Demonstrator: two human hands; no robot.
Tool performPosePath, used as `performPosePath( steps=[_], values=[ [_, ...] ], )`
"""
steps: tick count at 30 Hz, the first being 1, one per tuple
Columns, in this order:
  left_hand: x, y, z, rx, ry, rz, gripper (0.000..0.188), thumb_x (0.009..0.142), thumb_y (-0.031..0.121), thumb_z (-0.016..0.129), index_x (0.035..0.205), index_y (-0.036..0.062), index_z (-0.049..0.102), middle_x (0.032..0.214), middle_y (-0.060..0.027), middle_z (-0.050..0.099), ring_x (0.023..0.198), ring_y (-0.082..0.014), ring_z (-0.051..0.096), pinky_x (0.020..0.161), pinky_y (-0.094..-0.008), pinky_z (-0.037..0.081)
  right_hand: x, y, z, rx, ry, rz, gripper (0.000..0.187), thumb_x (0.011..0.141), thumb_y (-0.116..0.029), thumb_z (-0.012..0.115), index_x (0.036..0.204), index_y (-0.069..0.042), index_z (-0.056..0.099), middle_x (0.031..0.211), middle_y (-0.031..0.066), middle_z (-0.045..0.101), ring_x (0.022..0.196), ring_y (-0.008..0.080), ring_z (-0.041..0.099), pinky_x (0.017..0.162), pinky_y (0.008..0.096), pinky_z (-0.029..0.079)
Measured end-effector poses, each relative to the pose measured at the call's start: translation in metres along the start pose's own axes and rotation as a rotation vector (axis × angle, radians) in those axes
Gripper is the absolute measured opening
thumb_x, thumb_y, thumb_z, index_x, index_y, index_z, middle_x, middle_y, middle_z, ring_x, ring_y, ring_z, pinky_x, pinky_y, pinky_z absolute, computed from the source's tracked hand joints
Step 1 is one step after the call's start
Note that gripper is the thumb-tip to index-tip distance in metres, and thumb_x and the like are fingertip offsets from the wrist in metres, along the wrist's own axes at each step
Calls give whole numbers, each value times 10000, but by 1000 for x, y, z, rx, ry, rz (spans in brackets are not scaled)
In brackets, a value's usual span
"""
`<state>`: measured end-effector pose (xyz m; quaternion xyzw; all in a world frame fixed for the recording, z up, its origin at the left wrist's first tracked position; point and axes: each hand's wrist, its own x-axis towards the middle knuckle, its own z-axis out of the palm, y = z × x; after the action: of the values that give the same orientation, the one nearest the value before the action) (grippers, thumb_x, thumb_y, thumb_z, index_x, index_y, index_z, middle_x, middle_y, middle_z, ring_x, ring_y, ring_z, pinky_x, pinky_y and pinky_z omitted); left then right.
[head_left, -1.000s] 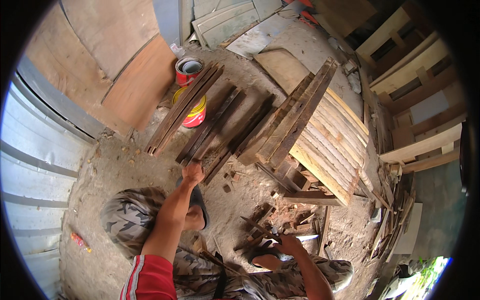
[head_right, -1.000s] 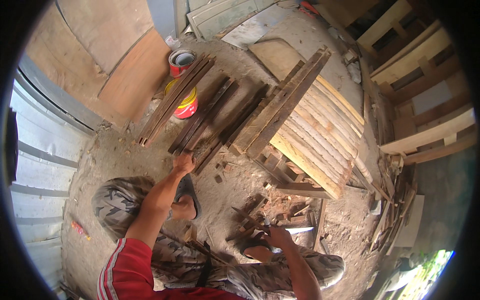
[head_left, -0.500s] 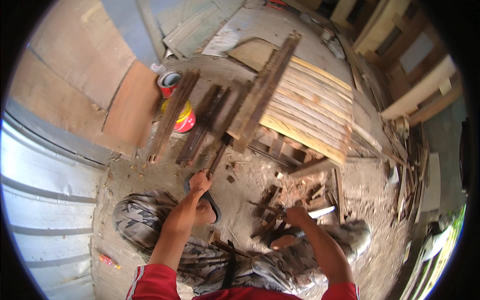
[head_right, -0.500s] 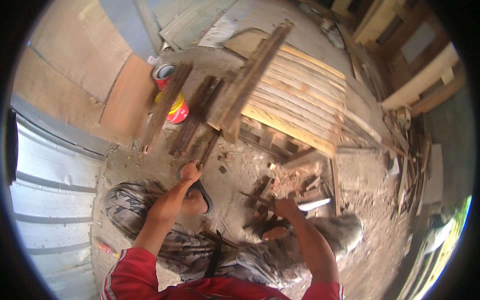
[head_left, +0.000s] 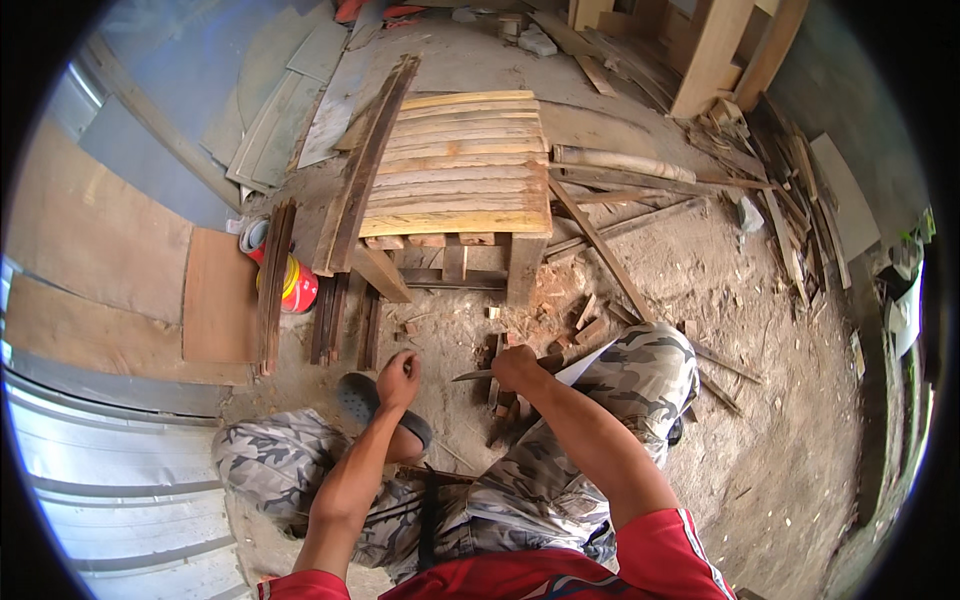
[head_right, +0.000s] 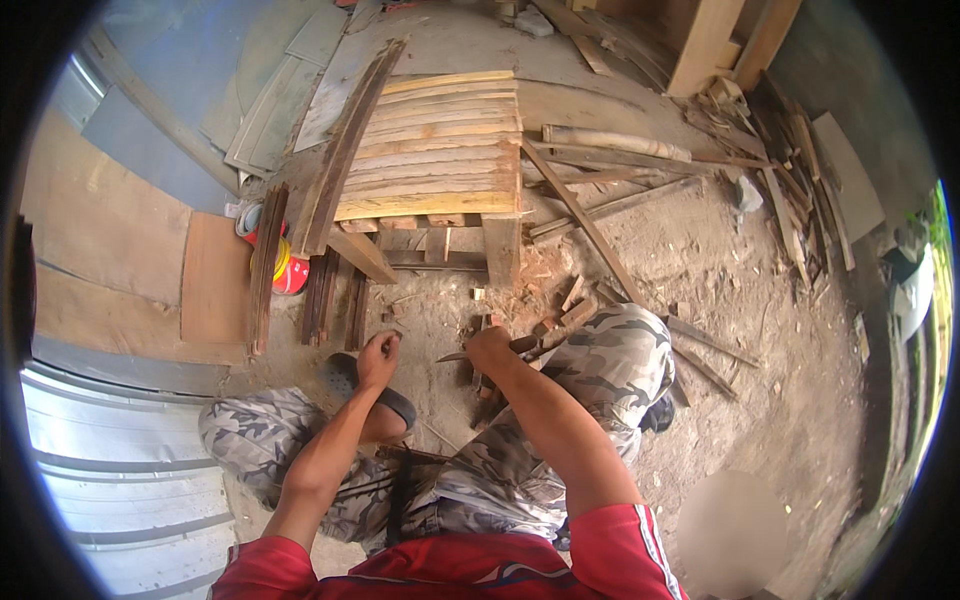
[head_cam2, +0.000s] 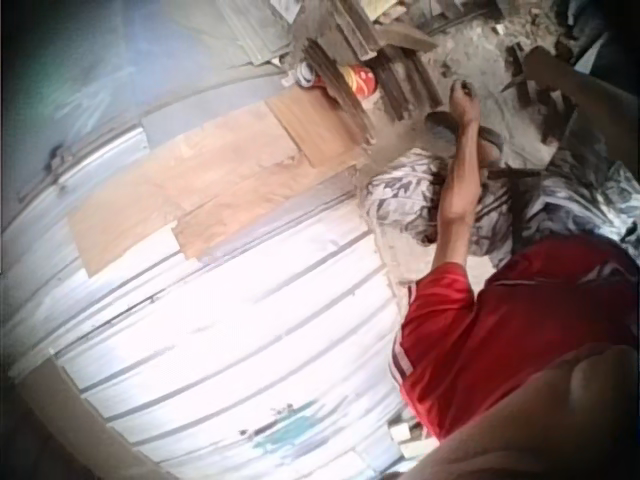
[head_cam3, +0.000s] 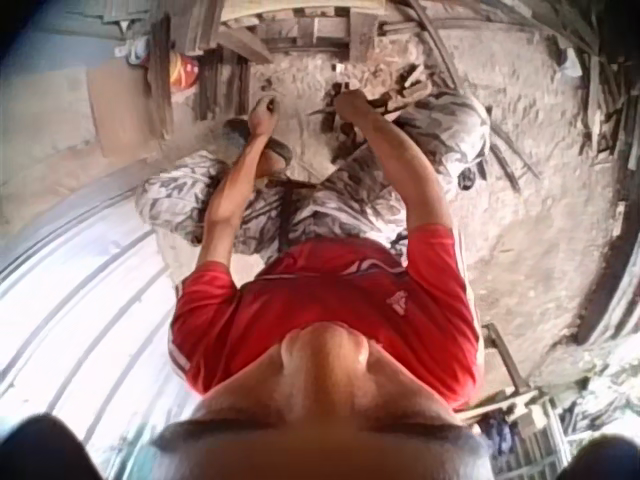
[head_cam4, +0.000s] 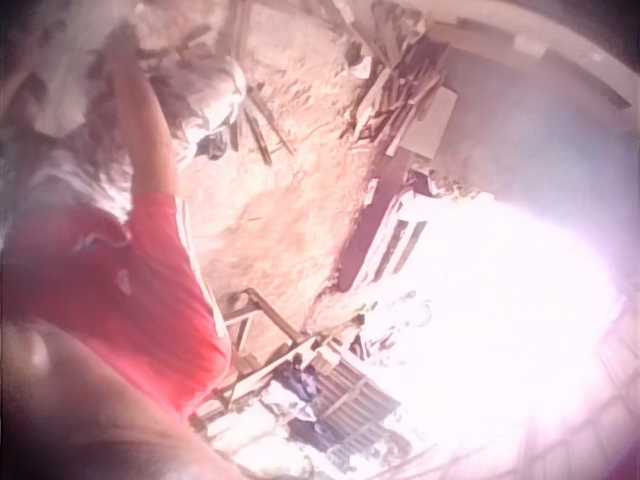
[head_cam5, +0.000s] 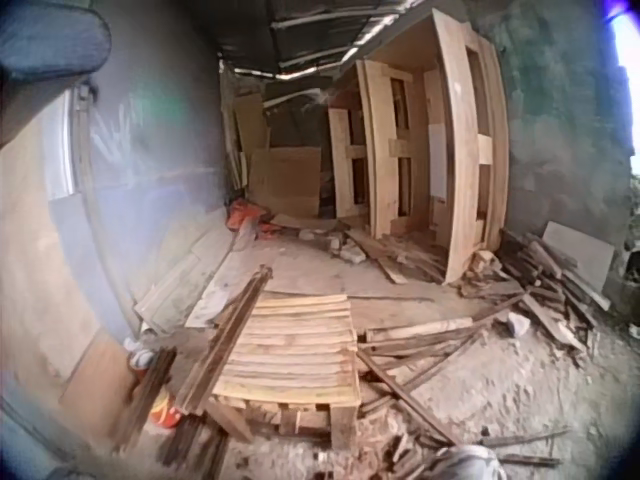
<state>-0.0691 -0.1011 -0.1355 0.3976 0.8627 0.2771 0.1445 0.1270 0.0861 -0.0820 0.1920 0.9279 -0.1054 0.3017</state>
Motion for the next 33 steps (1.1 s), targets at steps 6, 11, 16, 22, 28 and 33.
performPosePath(
  steps=[6,11,16,22,28,33],
  values=[
    [14,90,32,-340,101,62,280,983,275,634,1185,86,676,909,-88,692,803,-246,653,714,-401,533,-22,19,15,114,55,156,242,786,-230,761,1006,-132,784,1016,53,760,988,232,721,763,374,559],
    [-5,111,93,-366,-134,-60,283,1001,302,613,1192,100,665,992,-88,683,909,-229,650,796,-410,525,-66,66,51,287,81,329,265,818,-238,704,1055,-126,738,1034,73,753,978,240,723,745,383,563],
    [3,133,131,-333,-316,-81,275,995,310,607,1139,87,681,965,-83,702,895,-229,664,788,-382,516,-115,89,98,582,170,592,336,842,-273,651,1114,-75,670,1015,155,730,964,311,710,779,422,562],
    [5,140,171,-595,-376,-125,248,983,233,615,1107,29,680,982,-106,718,841,-205,678,731,-339,527,-143,86,117,811,197,717,447,837,-311,640,1183,-42,555,1044,212,707,1017,380,675,861,463,540],
    [16,109,186,-737,-285,-432,179,980,189,608,1038,42,692,853,-57,684,651,-125,609,573,-274,489,-97,52,148,1075,483,809,670,825,-311,654,1396,-46,424,1035,247,695,996,425,663,855,486,534],
    [25,62,186,-628,-364,-645,229,1001,227,575,1165,84,647,838,-11,647,631,-101,587,554,-272,488,-46,2,166,1239,700,935,780,837,-312,667,1496,-91,312,984,294,671,916,469,651,806,518,519]
  ],
)
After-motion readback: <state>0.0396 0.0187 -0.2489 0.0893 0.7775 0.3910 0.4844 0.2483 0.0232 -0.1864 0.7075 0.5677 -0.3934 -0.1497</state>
